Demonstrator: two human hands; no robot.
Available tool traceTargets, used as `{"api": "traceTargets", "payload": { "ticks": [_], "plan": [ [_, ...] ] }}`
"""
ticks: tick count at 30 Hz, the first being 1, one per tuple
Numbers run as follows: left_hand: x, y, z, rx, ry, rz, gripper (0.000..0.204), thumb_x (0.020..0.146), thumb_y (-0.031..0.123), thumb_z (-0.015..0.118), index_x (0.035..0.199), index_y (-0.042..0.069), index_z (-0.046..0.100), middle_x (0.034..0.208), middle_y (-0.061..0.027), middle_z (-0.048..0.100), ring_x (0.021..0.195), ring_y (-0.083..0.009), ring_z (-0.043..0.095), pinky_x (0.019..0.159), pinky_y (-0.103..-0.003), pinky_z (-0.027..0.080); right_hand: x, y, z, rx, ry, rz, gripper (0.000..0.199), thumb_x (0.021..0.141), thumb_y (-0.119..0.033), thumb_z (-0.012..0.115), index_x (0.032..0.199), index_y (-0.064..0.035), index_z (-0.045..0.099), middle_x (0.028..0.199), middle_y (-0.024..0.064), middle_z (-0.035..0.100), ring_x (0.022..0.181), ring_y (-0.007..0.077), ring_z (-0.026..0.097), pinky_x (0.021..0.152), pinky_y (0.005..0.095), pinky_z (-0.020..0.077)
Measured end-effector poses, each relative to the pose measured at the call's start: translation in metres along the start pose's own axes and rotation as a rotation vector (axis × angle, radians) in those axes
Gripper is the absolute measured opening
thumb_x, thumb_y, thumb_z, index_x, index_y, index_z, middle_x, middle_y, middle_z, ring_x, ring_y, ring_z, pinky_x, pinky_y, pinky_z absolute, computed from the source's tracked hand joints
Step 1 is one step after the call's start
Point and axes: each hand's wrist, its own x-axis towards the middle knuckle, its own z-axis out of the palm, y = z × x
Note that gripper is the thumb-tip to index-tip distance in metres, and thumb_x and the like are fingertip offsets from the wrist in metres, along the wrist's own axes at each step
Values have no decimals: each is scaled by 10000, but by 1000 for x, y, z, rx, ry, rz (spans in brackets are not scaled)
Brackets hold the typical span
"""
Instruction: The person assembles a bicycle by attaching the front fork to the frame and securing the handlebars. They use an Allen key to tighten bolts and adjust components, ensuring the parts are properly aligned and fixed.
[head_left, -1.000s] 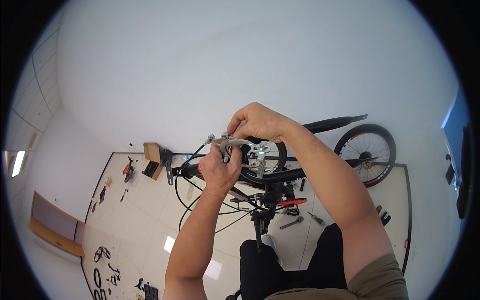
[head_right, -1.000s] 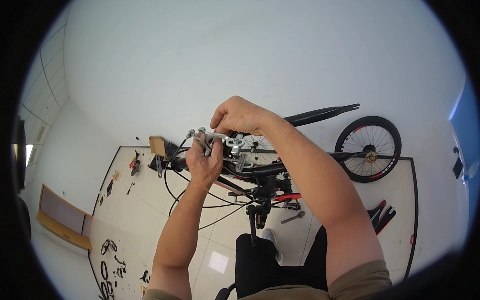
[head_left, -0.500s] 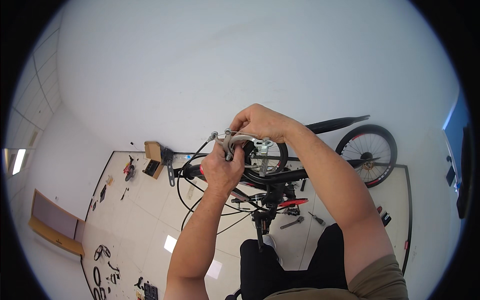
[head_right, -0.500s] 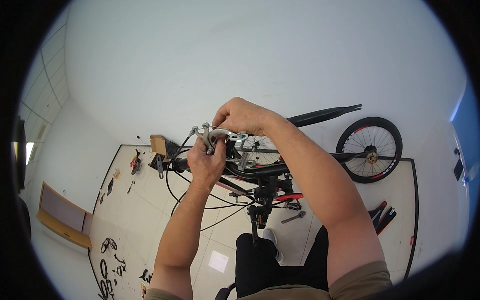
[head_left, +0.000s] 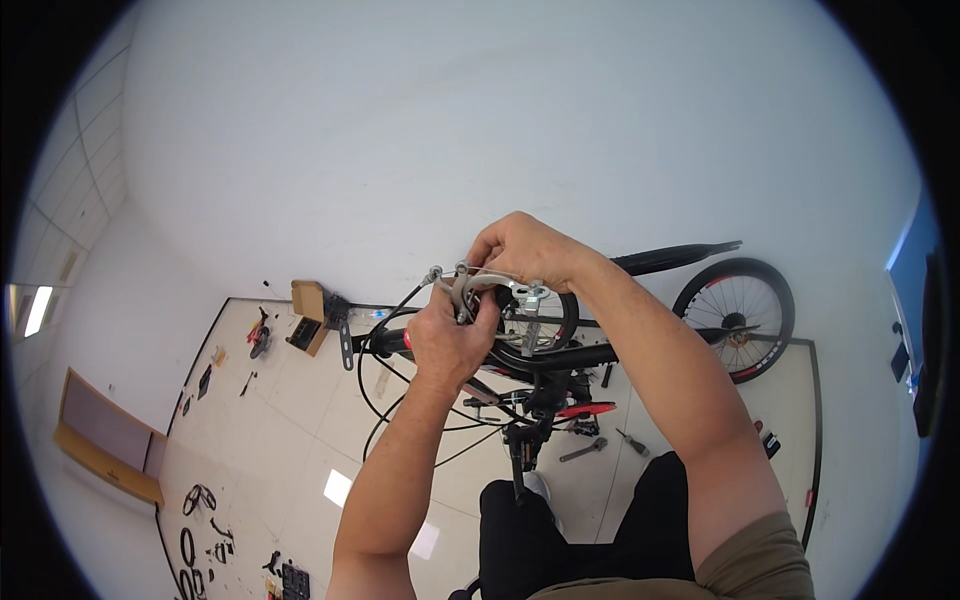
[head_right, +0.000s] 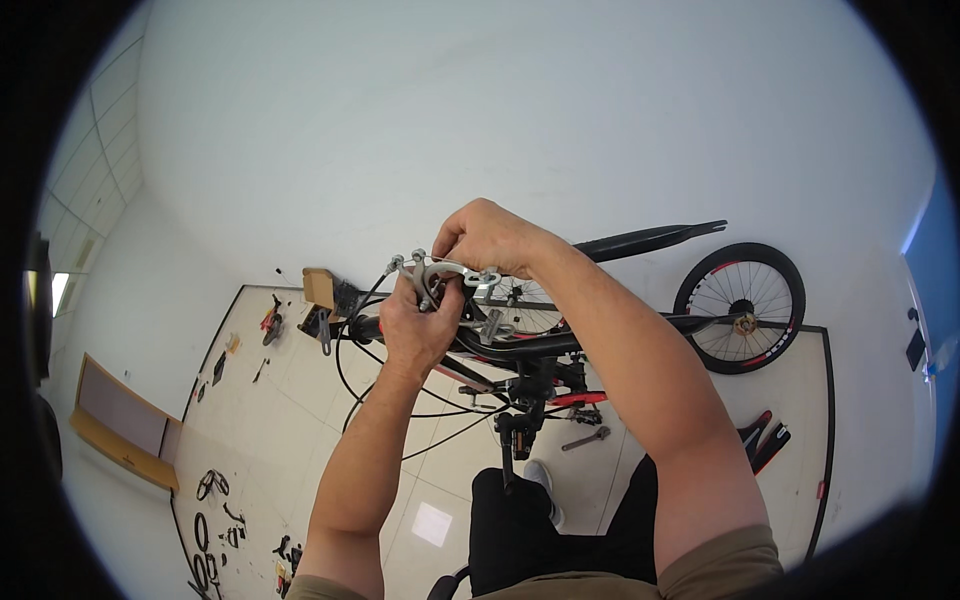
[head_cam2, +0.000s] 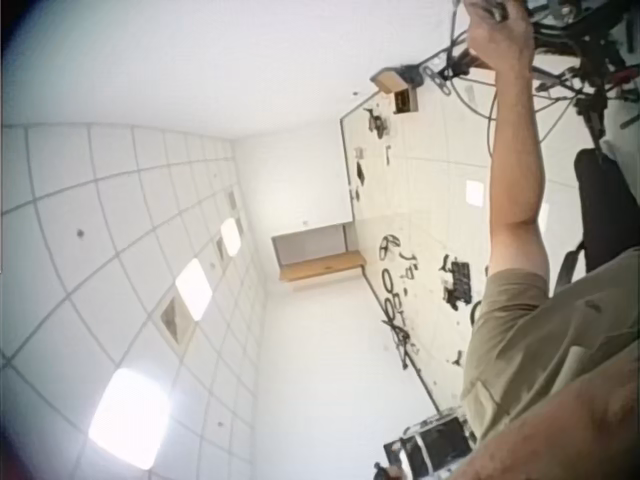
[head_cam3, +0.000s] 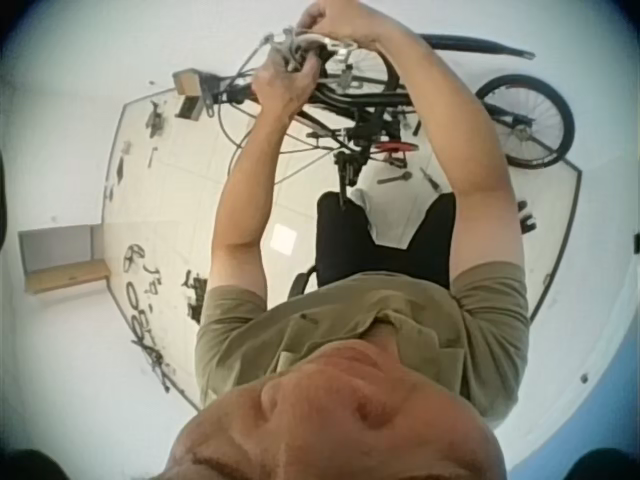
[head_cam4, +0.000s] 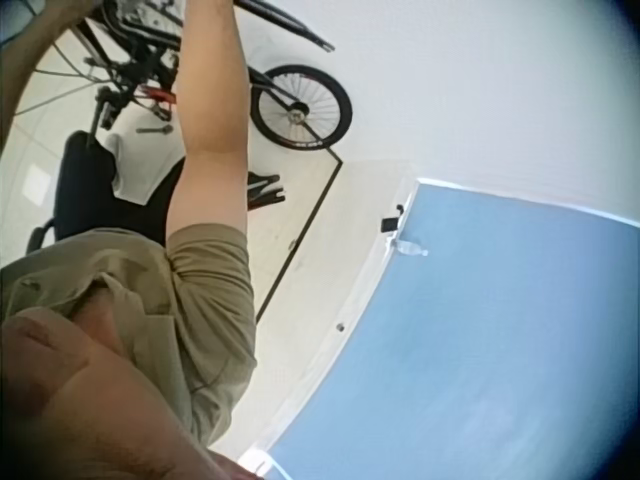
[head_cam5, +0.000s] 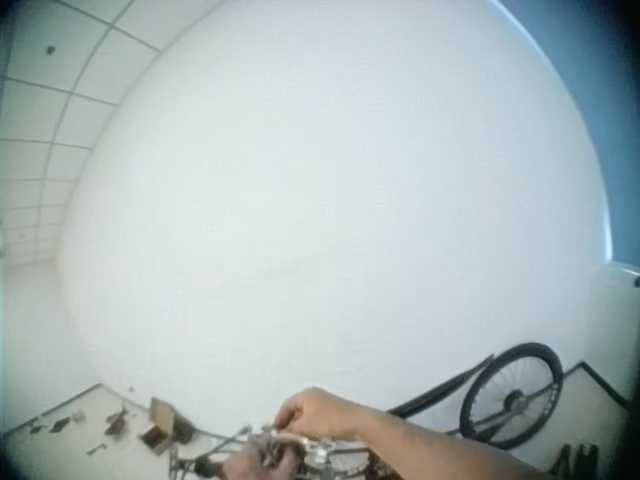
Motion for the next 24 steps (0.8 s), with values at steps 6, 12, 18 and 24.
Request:
{"api": "traceTargets", "payload": {
  "ticks": [6,12,18,24],
  "plan": [
    [-2,-3,-1,15,3,50,258,844,212,759,930,12,621,686,-137,660,597,-292,660,577,-370,510,-1,2,4,27,10,-18,228,754,-42,784,951,57,723,841,106,704,750,139,643,690,265,511],
    [-4,-14,0,41,23,145,200,868,183,733,925,16,638,664,-134,649,573,-305,649,551,-374,500,1,3,4,51,-26,-33,197,796,-16,760,974,55,716,864,96,706,774,137,659,719,265,530],
    [-4,-15,6,-2,45,129,147,875,165,726,943,43,680,679,-121,665,565,-277,650,557,-355,505,-3,2,0,94,-37,3,159,835,46,690,992,52,715,908,102,713,825,143,666,756,261,535],
    [-4,-11,7,-16,51,132,128,880,168,724,938,56,701,671,-114,667,560,-264,649,557,-347,504,-7,4,-1,92,-31,-36,191,830,57,697,1020,58,715,933,104,720,832,144,669,766,262,541]
  ]
}}
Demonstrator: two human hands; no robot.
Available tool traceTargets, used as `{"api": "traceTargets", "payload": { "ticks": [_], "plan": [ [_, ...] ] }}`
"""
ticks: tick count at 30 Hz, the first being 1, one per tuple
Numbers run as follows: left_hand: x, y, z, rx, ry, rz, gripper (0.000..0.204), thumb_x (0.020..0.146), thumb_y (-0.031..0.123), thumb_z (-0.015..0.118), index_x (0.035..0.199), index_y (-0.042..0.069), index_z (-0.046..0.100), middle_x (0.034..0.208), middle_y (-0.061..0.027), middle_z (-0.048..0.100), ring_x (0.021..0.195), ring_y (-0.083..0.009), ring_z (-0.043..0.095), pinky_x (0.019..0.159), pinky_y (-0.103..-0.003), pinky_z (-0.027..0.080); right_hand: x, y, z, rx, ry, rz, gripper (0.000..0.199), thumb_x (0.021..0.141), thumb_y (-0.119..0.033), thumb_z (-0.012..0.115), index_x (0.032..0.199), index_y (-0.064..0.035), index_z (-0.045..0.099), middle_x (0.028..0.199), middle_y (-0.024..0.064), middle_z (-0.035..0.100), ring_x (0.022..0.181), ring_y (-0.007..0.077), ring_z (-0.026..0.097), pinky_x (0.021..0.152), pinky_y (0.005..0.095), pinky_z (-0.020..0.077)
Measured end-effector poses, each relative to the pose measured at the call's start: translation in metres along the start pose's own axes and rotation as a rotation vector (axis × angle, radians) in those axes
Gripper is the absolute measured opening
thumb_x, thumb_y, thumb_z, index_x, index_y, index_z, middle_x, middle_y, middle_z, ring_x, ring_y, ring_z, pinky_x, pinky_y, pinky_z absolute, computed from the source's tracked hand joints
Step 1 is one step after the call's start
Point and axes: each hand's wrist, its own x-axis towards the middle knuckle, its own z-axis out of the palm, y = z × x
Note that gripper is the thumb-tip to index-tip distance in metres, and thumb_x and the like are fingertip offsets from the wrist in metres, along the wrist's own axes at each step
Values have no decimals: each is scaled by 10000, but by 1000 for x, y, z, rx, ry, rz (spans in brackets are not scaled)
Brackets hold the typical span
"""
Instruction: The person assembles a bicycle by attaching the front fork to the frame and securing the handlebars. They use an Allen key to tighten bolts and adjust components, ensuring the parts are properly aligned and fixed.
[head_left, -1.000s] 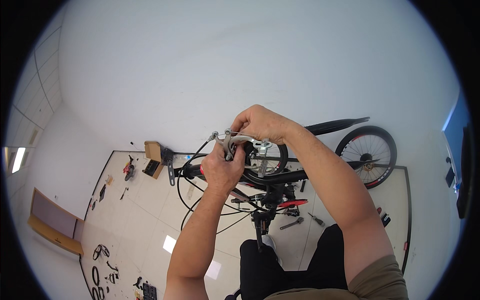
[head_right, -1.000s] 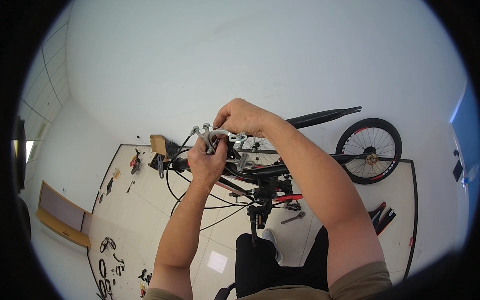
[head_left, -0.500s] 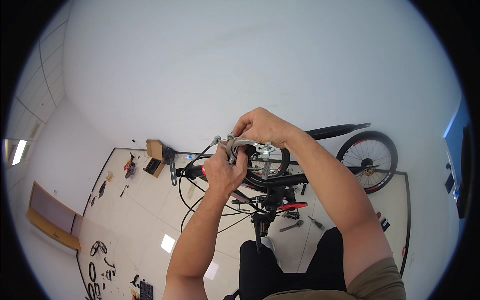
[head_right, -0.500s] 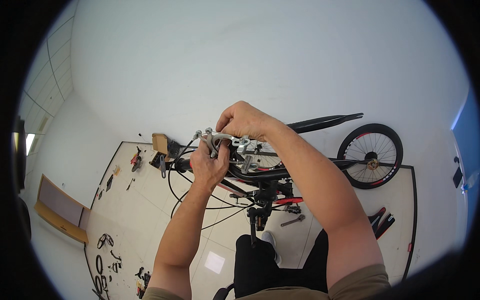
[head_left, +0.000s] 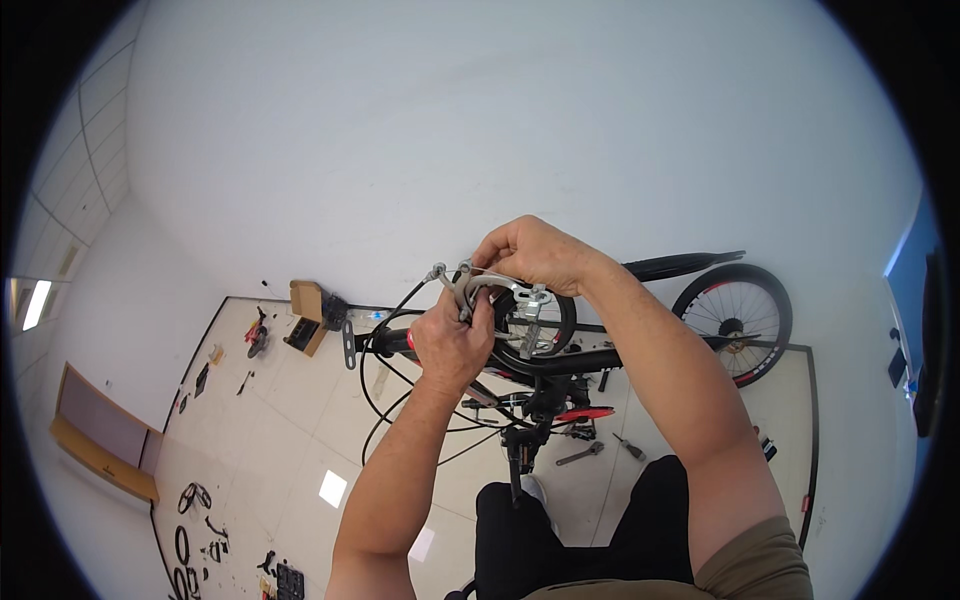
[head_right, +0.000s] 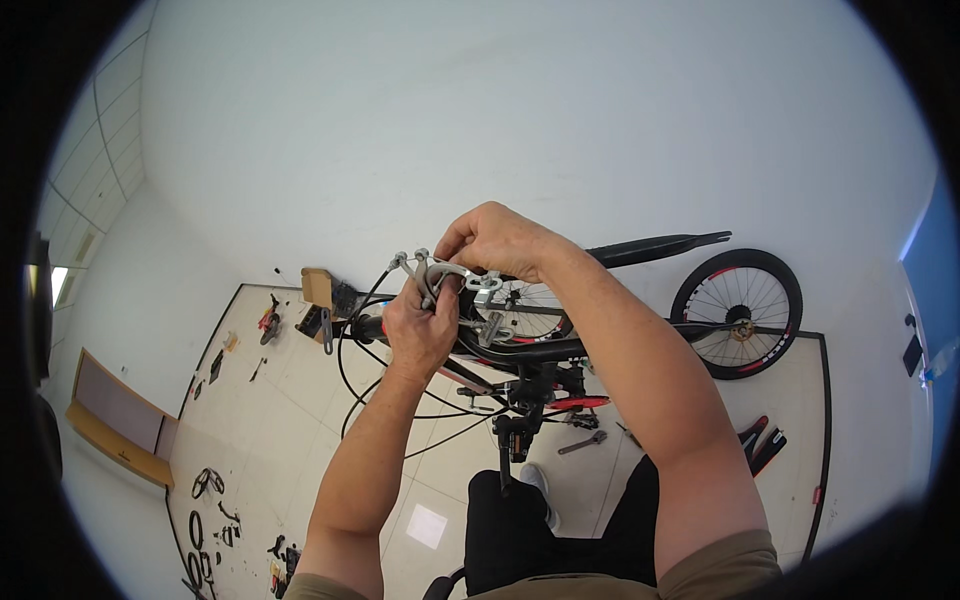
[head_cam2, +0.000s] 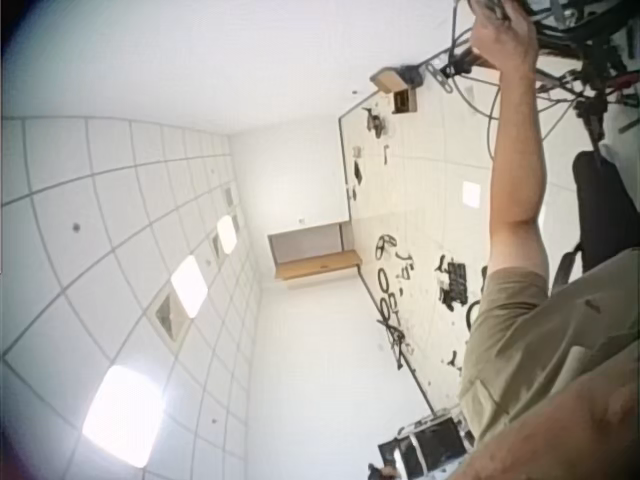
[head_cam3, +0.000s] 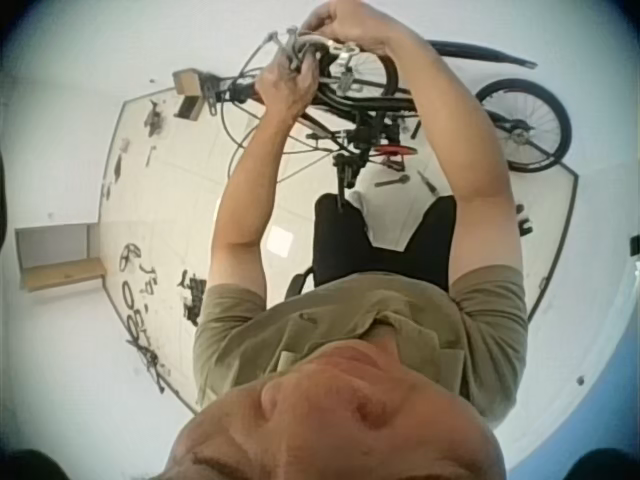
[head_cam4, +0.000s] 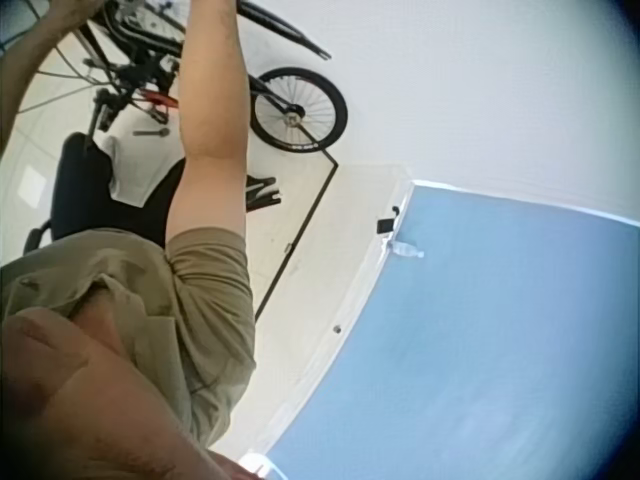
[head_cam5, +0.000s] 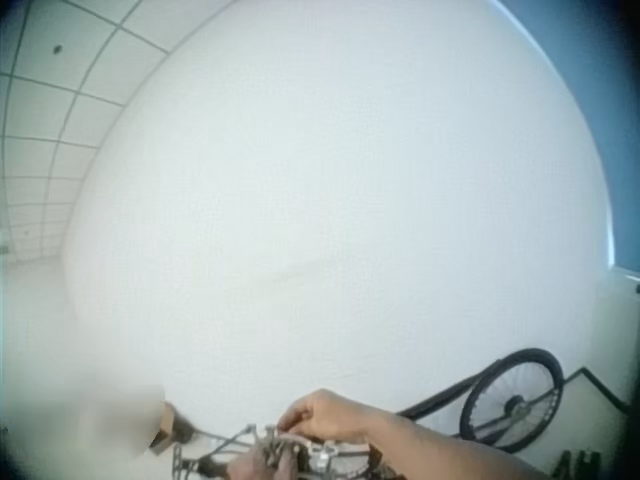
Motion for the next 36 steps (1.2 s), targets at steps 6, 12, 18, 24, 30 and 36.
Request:
{"api": "traceTargets", "payload": {
  "ticks": [6,12,18,24,30,36],
  "plan": [
    [1,5,1,1,-2,18,144,884,177,726,919,41,697,645,-123,660,546,-282,650,544,-359,501,-6,-2,-2,16,10,3,188,817,65,704,1004,58,724,922,104,724,823,141,675,760,257,547],
    [2,8,1,20,-6,32,142,873,173,734,908,40,696,648,-130,664,553,-292,661,542,-368,505,-9,-5,-5,64,64,29,171,810,75,695,978,58,726,895,114,725,799,148,685,744,259,560],
    [-3,4,4,64,3,68,128,858,155,742,902,43,697,636,-123,657,545,-296,656,536,-364,506,-10,-2,-4,77,63,34,183,788,96,702,966,61,723,902,122,722,799,156,688,738,259,562],
    [-4,3,3,54,13,93,117,847,143,743,889,45,694,625,-116,649,522,-293,642,519,-358,501,-5,1,0,3,90,20,174,773,99,727,943,61,717,891,122,716,809,167,689,746,266,561],
    [-6,-7,2,65,2,99,118,849,137,743,898,42,694,631,-116,654,527,-281,648,525,-352,504,-2,0,3,-21,55,13,181,784,92,725,963,60,716,893,123,714,813,167,684,754,273,556],
    [-5,-7,2,37,16,54,120,869,137,731,911,32,692,645,-127,660,550,-288,657,541,-355,508,3,1,3,9,30,19,160,833,56,697,992,59,716,902,114,715,812,152,678,737,264,547]
  ]
}}
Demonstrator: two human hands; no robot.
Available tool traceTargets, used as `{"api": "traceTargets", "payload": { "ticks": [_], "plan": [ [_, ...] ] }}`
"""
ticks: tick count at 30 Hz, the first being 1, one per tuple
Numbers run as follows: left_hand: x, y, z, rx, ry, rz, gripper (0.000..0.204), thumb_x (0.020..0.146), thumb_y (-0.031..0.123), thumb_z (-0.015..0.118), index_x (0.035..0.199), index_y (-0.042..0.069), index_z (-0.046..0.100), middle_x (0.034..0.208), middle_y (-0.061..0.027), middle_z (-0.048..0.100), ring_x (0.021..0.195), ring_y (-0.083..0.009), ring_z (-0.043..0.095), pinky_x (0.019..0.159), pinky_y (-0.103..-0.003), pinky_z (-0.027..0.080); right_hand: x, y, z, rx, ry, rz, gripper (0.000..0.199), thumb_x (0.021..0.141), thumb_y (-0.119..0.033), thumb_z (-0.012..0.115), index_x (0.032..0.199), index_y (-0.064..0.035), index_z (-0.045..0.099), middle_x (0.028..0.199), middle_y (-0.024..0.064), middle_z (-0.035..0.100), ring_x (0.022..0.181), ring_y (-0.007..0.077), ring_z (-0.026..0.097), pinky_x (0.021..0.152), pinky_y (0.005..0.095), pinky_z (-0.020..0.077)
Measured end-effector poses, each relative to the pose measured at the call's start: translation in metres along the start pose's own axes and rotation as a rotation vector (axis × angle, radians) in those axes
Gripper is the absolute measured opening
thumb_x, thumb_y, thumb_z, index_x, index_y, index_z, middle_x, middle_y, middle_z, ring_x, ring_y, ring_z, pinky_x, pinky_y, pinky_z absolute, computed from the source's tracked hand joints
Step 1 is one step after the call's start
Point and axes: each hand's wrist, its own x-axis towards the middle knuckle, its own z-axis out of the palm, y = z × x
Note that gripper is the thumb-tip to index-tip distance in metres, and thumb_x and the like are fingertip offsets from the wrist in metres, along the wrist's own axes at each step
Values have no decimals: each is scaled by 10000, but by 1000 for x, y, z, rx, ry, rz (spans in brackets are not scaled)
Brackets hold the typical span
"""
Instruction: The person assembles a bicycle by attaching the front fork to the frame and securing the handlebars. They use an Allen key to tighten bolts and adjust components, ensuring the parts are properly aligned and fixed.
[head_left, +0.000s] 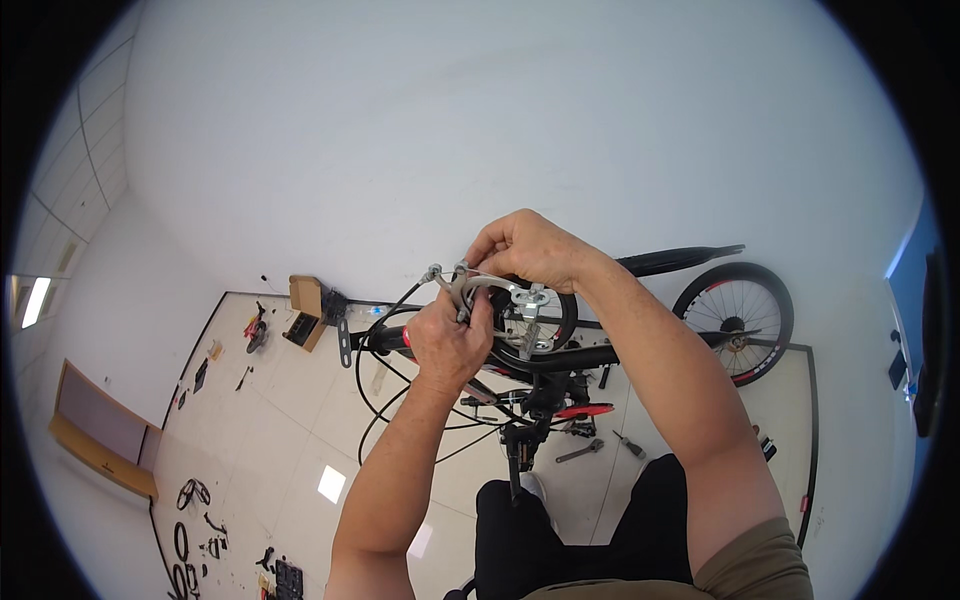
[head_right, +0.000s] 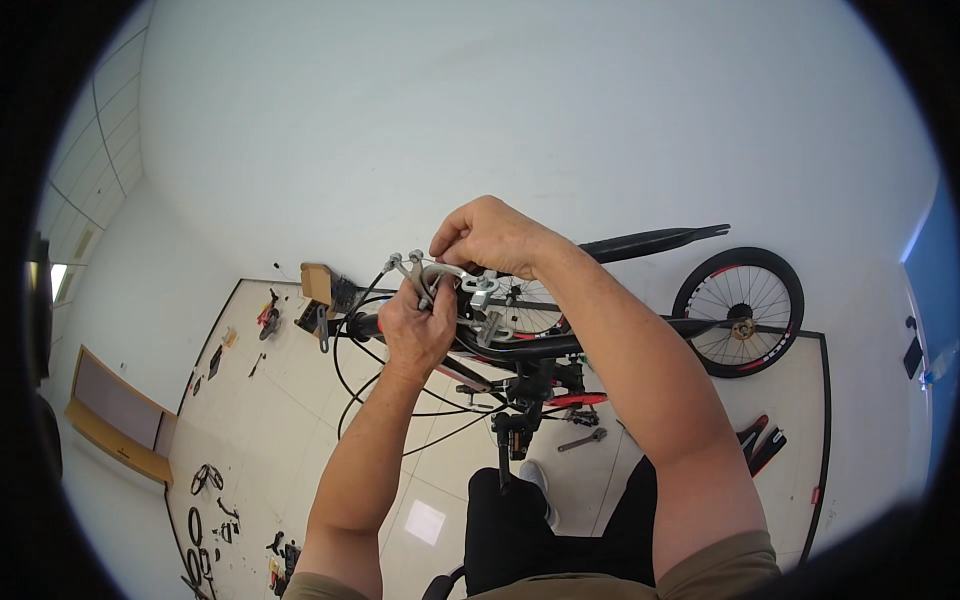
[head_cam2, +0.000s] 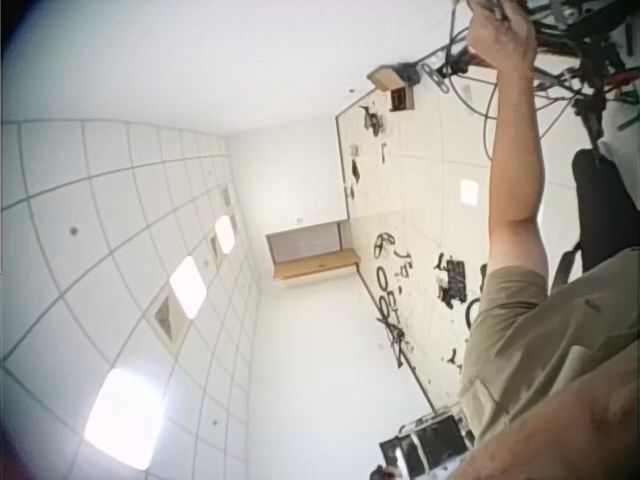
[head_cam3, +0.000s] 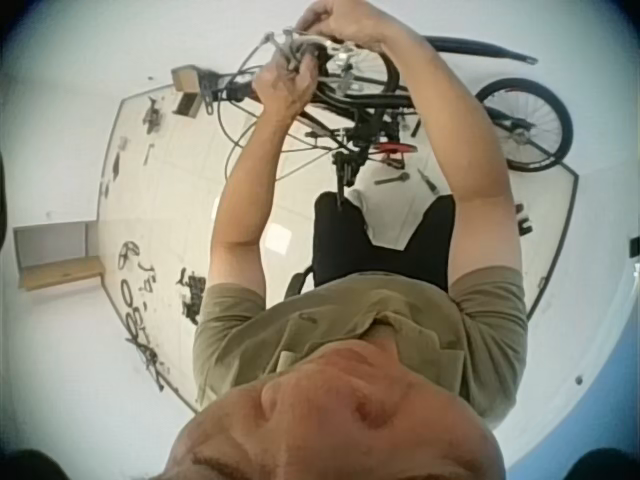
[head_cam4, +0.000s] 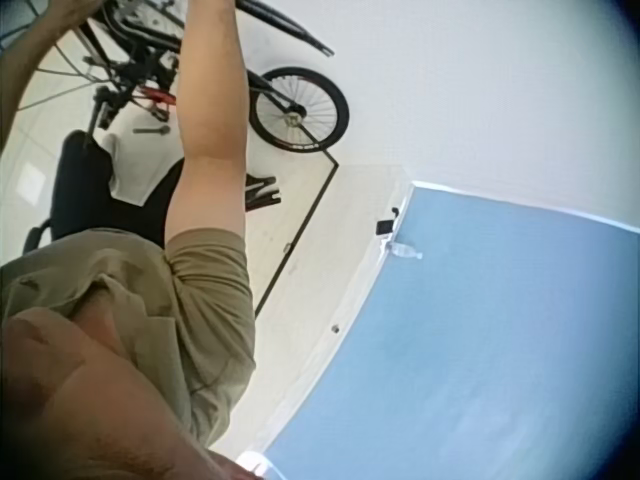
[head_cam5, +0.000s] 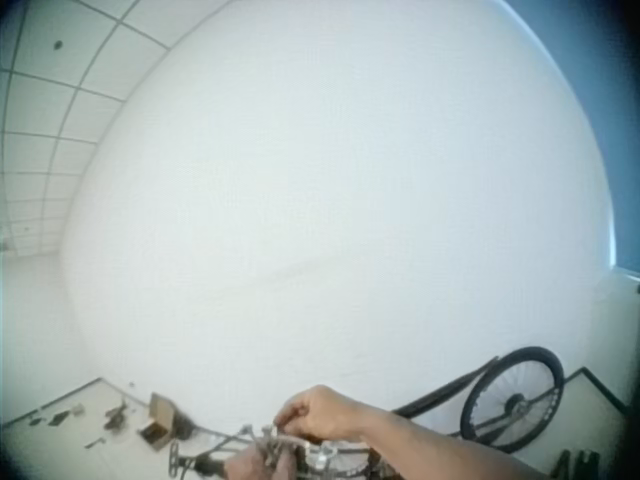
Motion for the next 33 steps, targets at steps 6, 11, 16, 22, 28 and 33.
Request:
{"api": "traceTargets", "payload": {
  "ticks": [6,11,16,22,28,33],
  "plan": [
    [2,3,-3,23,-4,-1,133,885,156,724,913,29,695,647,-139,656,547,-303,653,531,-364,504,-2,-3,1,-30,-16,1,161,853,39,686,1010,53,719,907,104,719,817,138,669,745,256,538],
    [3,5,-2,27,-5,-14,130,876,161,731,909,40,699,640,-134,652,534,-296,647,523,-357,500,-3,-3,-1,4,-34,-6,181,818,38,724,999,53,722,912,101,719,827,146,669,759,259,537],
    [2,4,-1,17,-21,-12,146,851,176,747,895,47,697,632,-112,652,523,-272,642,524,-347,499,-5,-2,-1,4,5,-45,206,770,24,749,976,41,746,881,116,726,764,152,664,713,271,539],
    [5,13,-2,-36,-22,-59,228,827,195,763,860,22,618,628,-117,639,533,-279,641,534,-362,502,-9,-4,-2,-11,30,-26,211,772,27,758,978,58,726,914,121,719,831,163,673,766,272,544],
    [3,14,-5,-24,-14,-38,222,837,172,742,869,11,593,640,-134,639,544,-301,648,531,-374,499,-11,-5,-1,16,23,-43,222,770,22,761,984,67,724,913,125,719,840,165,679,777,266,547],
    [3,11,-1,-48,6,-15,200,832,156,747,876,26,601,647,-132,645,556,-306,658,536,-371,504,-10,-1,-2,55,25,-52,249,760,-1,757,997,71,728,888,131,725,778,160,680,717,270,552]
  ]
}}
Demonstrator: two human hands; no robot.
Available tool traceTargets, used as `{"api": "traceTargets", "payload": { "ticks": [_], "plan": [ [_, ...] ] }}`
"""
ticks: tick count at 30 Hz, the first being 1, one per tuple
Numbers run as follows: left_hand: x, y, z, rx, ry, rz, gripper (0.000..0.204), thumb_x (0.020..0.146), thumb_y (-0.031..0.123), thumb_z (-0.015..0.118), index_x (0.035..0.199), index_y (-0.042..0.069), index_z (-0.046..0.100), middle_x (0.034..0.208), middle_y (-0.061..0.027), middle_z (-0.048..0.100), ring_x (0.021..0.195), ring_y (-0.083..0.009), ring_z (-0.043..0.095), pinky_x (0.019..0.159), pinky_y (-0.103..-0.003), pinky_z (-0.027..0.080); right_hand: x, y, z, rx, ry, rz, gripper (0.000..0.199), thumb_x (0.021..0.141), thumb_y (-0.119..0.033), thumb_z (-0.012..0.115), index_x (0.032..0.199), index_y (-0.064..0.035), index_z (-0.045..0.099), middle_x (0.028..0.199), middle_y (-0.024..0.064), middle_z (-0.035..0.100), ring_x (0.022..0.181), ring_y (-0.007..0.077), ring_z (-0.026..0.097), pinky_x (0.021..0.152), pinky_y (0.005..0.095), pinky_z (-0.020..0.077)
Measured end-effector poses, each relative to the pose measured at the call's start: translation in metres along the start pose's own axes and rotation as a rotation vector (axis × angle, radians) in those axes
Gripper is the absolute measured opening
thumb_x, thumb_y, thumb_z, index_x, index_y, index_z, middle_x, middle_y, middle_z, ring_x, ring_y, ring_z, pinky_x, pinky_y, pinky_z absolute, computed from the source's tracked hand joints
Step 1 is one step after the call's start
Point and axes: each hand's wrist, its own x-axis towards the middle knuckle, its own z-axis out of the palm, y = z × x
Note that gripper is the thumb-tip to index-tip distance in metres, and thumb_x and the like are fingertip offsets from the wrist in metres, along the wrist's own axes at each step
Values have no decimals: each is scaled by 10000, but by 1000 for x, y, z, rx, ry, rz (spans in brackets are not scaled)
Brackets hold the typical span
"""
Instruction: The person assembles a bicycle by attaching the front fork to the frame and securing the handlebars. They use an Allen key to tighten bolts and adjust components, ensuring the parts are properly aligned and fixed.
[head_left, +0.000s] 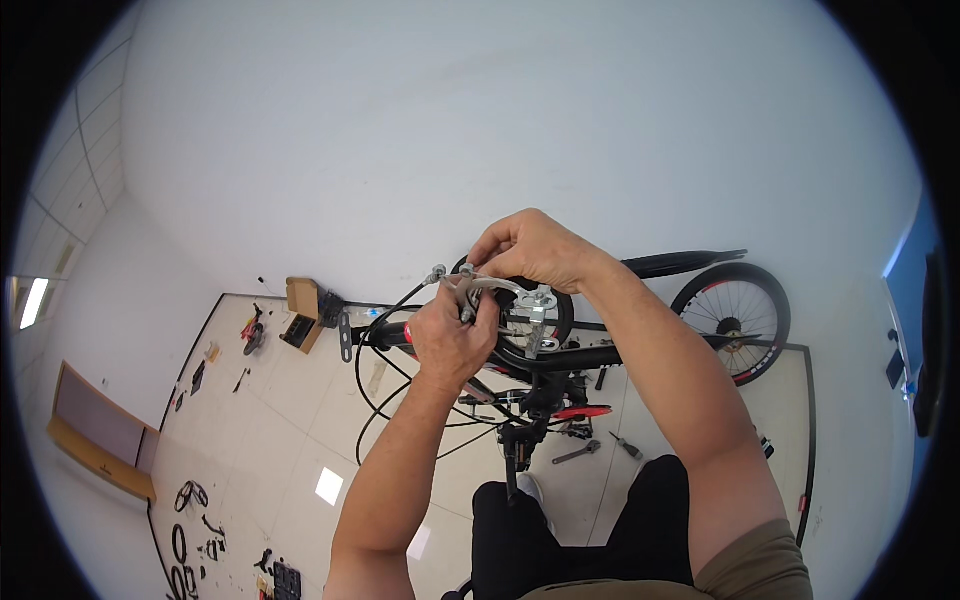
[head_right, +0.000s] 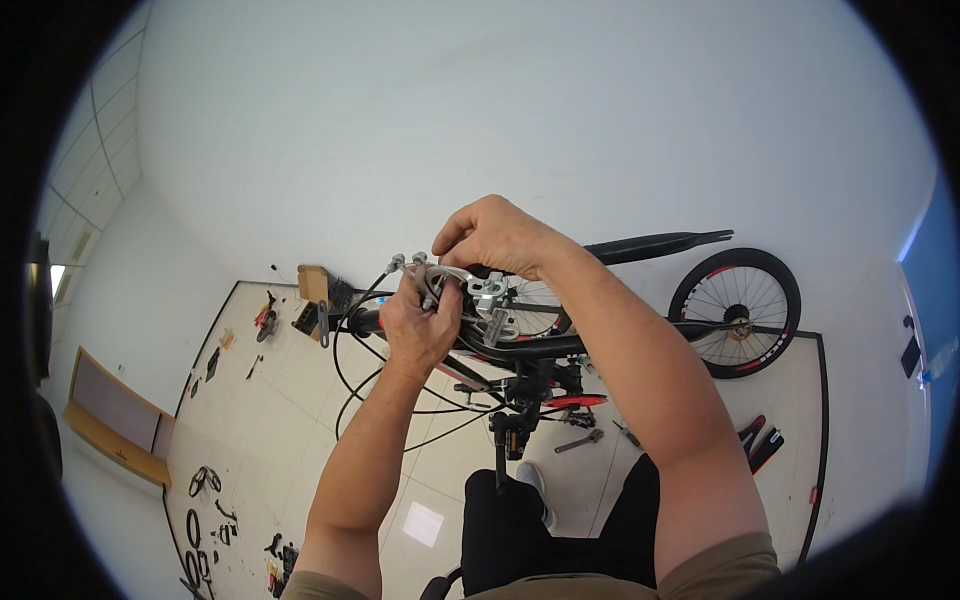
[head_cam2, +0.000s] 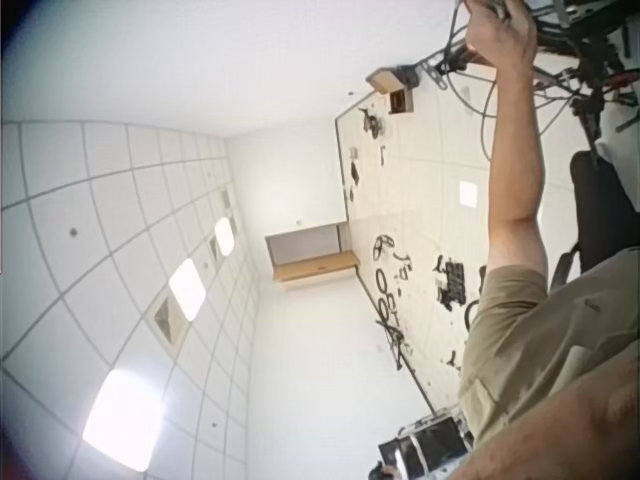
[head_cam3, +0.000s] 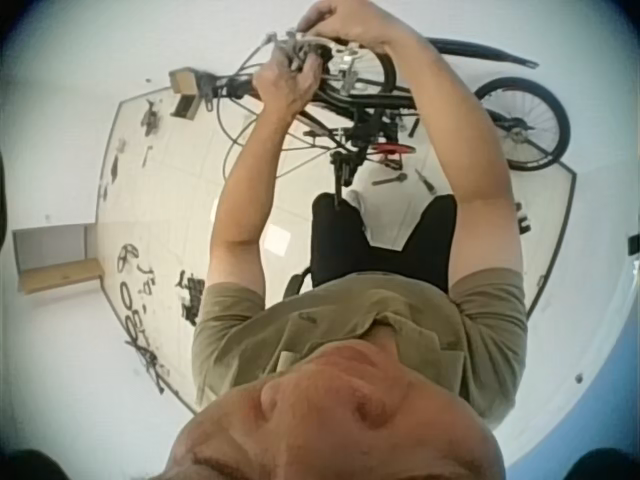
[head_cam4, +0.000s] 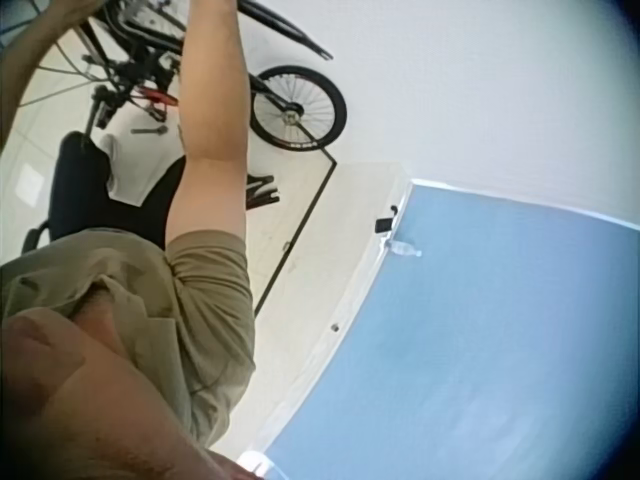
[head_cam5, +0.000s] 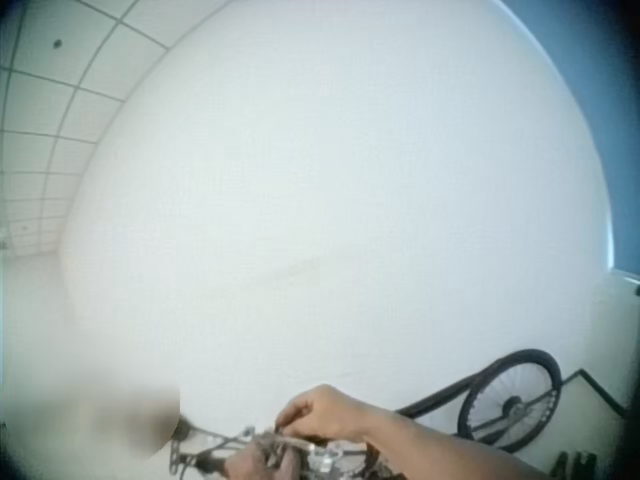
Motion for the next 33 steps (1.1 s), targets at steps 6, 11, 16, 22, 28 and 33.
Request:
{"api": "traceTargets", "payload": {
  "ticks": [6,11,16,22,28,33],
  "plan": [
    [1,-1,2,15,15,12,170,835,145,743,887,31,628,661,-132,658,564,-307,664,542,-368,508,3,2,-5,33,-28,14,216,802,-20,737,1004,55,731,885,108,725,763,136,672,710,262,550],
    [2,-3,2,15,13,13,152,841,144,740,880,35,640,660,-131,657,564,-302,663,544,-363,509,2,0,-3,36,-42,15,211,807,-10,736,1009,51,732,892,111,726,777,140,676,726,264,552],
    [1,-1,1,21,-2,3,140,850,146,733,875,41,642,651,-129,648,554,-298,654,536,-363,503,1,-1,-2,5,-37,-17,216,785,6,751,995,51,735,890,117,728,792,154,683,737,269,554],
    [1,-3,2,41,-13,7,187,837,176,751,855,33,631,641,-125,642,551,-292,650,537,-367,504,-2,-5,0,-23,16,12,205,751,11,771,950,50,744,861,119,726,782,157,681,721,269,551],
    [1,2,0,44,-33,21,249,813,197,774,835,19,602,633,-115,639,546,-284,646,539,-366,507,3,1,0,-3,11,-1,265,736,15,774,992,65,729,876,132,722,779,159,680,711,277,554],
    [0,4,1,7,-24,-6,258,817,175,768,879,9,580,646,-112,637,544,-278,639,536,-356,504,2,1,-1,8,6,15,297,733,6,775,1018,72,721,892,140,719,792,167,680,724,284,555]
  ]
}}
